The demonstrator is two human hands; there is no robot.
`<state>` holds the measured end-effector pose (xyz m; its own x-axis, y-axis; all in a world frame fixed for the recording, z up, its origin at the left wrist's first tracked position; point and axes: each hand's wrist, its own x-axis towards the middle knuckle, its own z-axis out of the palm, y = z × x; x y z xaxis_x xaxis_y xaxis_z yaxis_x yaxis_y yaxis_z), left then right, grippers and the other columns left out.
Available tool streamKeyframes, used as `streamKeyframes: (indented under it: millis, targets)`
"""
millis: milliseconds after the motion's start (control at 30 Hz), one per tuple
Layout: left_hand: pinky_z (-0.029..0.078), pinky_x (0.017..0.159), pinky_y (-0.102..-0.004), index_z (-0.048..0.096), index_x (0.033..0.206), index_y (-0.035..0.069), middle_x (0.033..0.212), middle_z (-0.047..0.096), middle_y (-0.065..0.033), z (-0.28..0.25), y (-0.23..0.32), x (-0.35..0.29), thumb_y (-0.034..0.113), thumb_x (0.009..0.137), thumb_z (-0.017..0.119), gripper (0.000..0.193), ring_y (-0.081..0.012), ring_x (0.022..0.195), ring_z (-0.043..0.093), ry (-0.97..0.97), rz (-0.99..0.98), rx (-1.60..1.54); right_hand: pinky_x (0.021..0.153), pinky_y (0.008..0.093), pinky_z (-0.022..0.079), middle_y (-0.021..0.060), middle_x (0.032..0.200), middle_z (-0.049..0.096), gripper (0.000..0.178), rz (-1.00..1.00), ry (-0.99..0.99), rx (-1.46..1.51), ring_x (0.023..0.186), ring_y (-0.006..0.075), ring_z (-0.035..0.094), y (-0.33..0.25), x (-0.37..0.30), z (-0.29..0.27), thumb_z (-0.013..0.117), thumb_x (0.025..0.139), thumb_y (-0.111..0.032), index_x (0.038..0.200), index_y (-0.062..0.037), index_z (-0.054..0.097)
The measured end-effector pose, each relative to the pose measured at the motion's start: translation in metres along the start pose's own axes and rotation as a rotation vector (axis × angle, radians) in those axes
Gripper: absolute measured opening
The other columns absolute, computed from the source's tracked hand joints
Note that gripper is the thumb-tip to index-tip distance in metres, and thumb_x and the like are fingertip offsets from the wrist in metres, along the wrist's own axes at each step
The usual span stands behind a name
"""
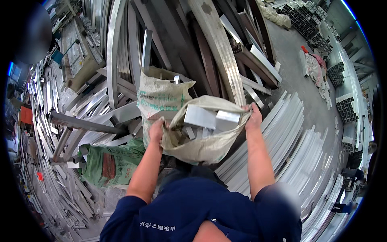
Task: The person gathers small metal pieces from the floor and places them into a large sack. Then the person picks up a long metal bar, measures it with a tape measure, and fits it into a larger metal frame structure on the floor.
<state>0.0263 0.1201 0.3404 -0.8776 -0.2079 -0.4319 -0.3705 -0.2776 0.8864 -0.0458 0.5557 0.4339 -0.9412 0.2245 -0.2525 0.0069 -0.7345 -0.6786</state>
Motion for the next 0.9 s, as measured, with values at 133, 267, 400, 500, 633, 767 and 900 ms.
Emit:
streamKeyframes:
  millis: [133, 267, 400, 500, 633, 767, 900]
  targets:
    - [0.046, 0.072, -0.0348, 0.059, 0.076, 0.001, 0.080, 0.063, -0.0112, 0.052, 0.064, -0.088, 0.015, 0.088, 0.046, 0.022, -0.0236, 0.077, 0.058, -0.186, -0.102, -0.465, 0.078, 0.0400, 0.044, 0.0028, 0.064, 0.039, 0.016, -0.057, -0.041, 0.094, 0.061, 0.0197, 0.043, -0.063, -0.046, -0.008, 0.045, 0.096, -0.014, 0.081, -0.0080, 0.048]
    - [0.046, 0.078, -0.0336, 0.058, 0.078, 0.000, 0.083, 0.063, -0.0119, 0.067, 0.081, -0.114, 0.014, 0.090, 0.045, 0.022, -0.0234, 0.080, 0.058, -0.193, -0.227, -0.349, 0.077, 0.0375, 0.045, 0.0018, 0.062, 0.040, 0.019, -0.238, 0.107, -0.243, 0.060, 0.0178, 0.044, -0.081, -0.062, -0.005, 0.046, 0.098, -0.019, 0.081, -0.0090, 0.048]
    - [0.047, 0.083, -0.0358, 0.061, 0.086, -0.001, 0.087, 0.063, -0.0131, 0.077, 0.054, -0.085, 0.014, 0.090, 0.047, 0.021, -0.0246, 0.083, 0.060, 0.012, -0.331, -0.485, 0.073, 0.0345, 0.048, 0.0058, 0.065, 0.054, 0.026, -0.019, 0.227, -0.341, 0.063, 0.0186, 0.053, -0.068, -0.042, -0.043, 0.048, 0.099, -0.025, 0.080, -0.0084, 0.051]
    - [0.049, 0.080, -0.0383, 0.060, 0.087, -0.001, 0.086, 0.063, -0.0131, 0.069, 0.071, -0.090, 0.012, 0.090, 0.048, 0.018, -0.0250, 0.080, 0.060, -0.176, -0.189, -0.396, 0.069, 0.0308, 0.047, 0.0042, 0.062, 0.050, 0.032, -0.271, -0.148, -0.151, 0.060, 0.0144, 0.050, -0.121, -0.040, 0.022, 0.050, 0.098, -0.023, 0.071, -0.0069, 0.050]
    - [0.051, 0.077, -0.0403, 0.063, 0.089, -0.002, 0.090, 0.064, -0.0133, 0.052, 0.078, -0.082, 0.019, 0.092, 0.051, 0.024, -0.0269, 0.082, 0.061, -0.029, -0.236, -0.312, 0.057, 0.0236, 0.040, 0.0033, 0.066, 0.054, 0.029, -0.880, -0.278, -1.141, 0.062, 0.0090, 0.049, -0.220, -0.041, 0.079, 0.051, 0.095, -0.021, 0.072, -0.0043, 0.055]
    - [0.051, 0.084, -0.0448, 0.060, 0.107, -0.003, 0.103, 0.063, -0.0159, 0.036, 0.057, -0.059, 0.022, 0.095, 0.048, 0.030, -0.0300, 0.095, 0.063, -0.049, -0.230, -0.543, 0.071, 0.0283, 0.050, 0.0013, 0.080, 0.063, 0.015, -0.278, -0.161, -1.406, 0.072, 0.0101, 0.056, -0.138, -0.046, 0.073, 0.070, 0.085, -0.017, 0.085, -0.0035, 0.064]
    - [0.050, 0.087, -0.0437, 0.060, 0.111, -0.003, 0.108, 0.064, -0.0162, 0.035, 0.056, -0.057, 0.022, 0.096, 0.046, 0.032, -0.0306, 0.096, 0.063, 0.008, -0.192, -0.391, 0.089, 0.0340, 0.047, 0.0146, 0.107, 0.065, 0.032, -0.253, -0.616, -1.465, 0.103, 0.0261, 0.060, -0.035, -0.072, 0.119, 0.069, 0.084, -0.023, 0.108, -0.0027, 0.065]
